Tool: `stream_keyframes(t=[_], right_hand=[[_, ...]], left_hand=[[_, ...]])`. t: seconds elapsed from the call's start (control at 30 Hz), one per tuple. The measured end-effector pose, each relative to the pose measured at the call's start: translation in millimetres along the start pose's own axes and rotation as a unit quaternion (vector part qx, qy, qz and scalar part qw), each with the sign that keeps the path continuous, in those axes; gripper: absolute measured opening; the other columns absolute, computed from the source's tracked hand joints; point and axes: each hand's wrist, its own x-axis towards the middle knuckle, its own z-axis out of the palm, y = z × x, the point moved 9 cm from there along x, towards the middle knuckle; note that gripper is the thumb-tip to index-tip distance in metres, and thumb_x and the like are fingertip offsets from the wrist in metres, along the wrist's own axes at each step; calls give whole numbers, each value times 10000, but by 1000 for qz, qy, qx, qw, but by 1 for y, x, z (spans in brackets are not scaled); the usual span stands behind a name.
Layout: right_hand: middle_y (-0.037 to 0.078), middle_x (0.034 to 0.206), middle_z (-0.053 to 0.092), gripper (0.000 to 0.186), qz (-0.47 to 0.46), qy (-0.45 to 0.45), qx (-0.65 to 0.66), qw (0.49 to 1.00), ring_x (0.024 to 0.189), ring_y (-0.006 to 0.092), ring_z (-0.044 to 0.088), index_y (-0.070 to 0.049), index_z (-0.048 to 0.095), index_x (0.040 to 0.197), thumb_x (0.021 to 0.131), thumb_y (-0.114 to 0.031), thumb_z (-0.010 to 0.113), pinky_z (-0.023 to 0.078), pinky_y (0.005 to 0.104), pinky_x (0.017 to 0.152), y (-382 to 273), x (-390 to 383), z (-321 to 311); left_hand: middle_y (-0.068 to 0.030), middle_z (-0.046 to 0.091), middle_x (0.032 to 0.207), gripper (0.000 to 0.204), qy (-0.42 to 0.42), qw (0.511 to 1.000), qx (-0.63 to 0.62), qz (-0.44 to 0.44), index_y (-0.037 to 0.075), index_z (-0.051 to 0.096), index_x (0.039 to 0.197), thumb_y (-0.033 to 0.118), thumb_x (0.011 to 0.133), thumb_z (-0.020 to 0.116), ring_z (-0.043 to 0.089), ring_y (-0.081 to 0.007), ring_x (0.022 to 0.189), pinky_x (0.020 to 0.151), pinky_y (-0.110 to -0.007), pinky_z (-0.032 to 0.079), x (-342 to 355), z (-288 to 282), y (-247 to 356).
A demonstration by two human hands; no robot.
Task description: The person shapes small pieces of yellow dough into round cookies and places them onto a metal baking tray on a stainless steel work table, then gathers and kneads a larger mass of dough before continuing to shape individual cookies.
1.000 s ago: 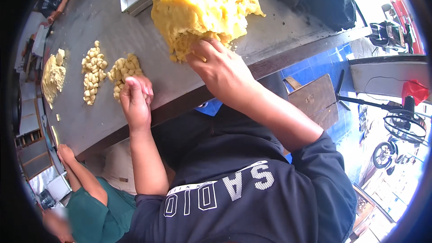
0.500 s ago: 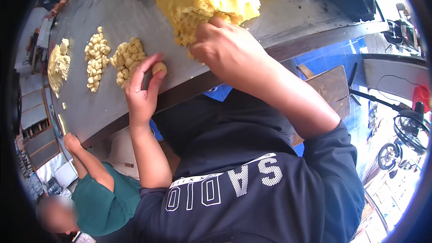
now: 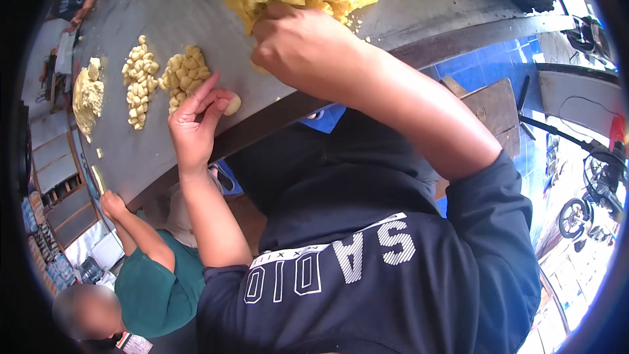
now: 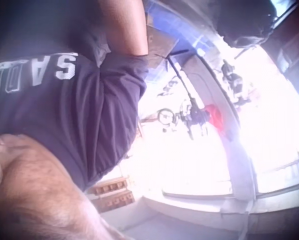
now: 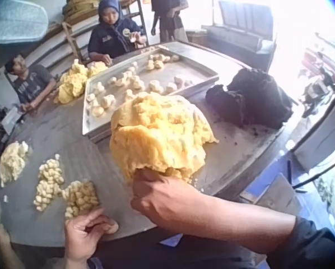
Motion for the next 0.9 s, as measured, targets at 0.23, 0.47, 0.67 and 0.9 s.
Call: stream_keyframes(t=[0.23, 0.47, 0.67, 0.9], right_hand=[[121, 1236, 739, 358, 93, 30, 114, 989, 1191, 347, 703, -69, 818, 1194, 846, -26, 751, 608, 455, 1008, -2, -26, -21], [129, 1199, 749, 194, 136, 65, 39, 988, 1131, 328, 712, -74, 842, 1040, 877, -102, 742, 635, 438, 972, -12, -25, -6], [100, 1264, 755, 271, 125, 42, 40, 990, 1210, 315, 714, -92, 854, 1099, 873, -57, 708, 634, 441, 985, -7, -20, -25], [82, 1036, 742, 99, 36, 42, 76, 996, 1035, 279, 748, -74, 791, 837, 867, -144, 728, 673, 420, 815, -18, -11, -5]], left_hand=[[-119, 877, 1157, 454, 48, 980, 160, 103, -25, 738, 1454, -38, 1006, 810, 810, -226, 1036, 1005, -317, 618, -12, 9, 28], [-181, 810, 1376, 486, 72, 970, 222, 68, -25, 669, 1518, -49, 1039, 752, 704, -338, 1420, 1138, -427, 595, -15, 29, 37], [-181, 714, 1472, 206, 33, 958, 233, 161, -6, 775, 1220, -69, 1024, 761, 752, -351, 1323, 1017, -397, 681, -18, 8, 43], [-120, 702, 1208, 124, -16, 965, 251, 70, 14, 713, 1071, 49, 1022, 822, 697, -224, 1002, 900, -373, 577, 4, 7, 33]])
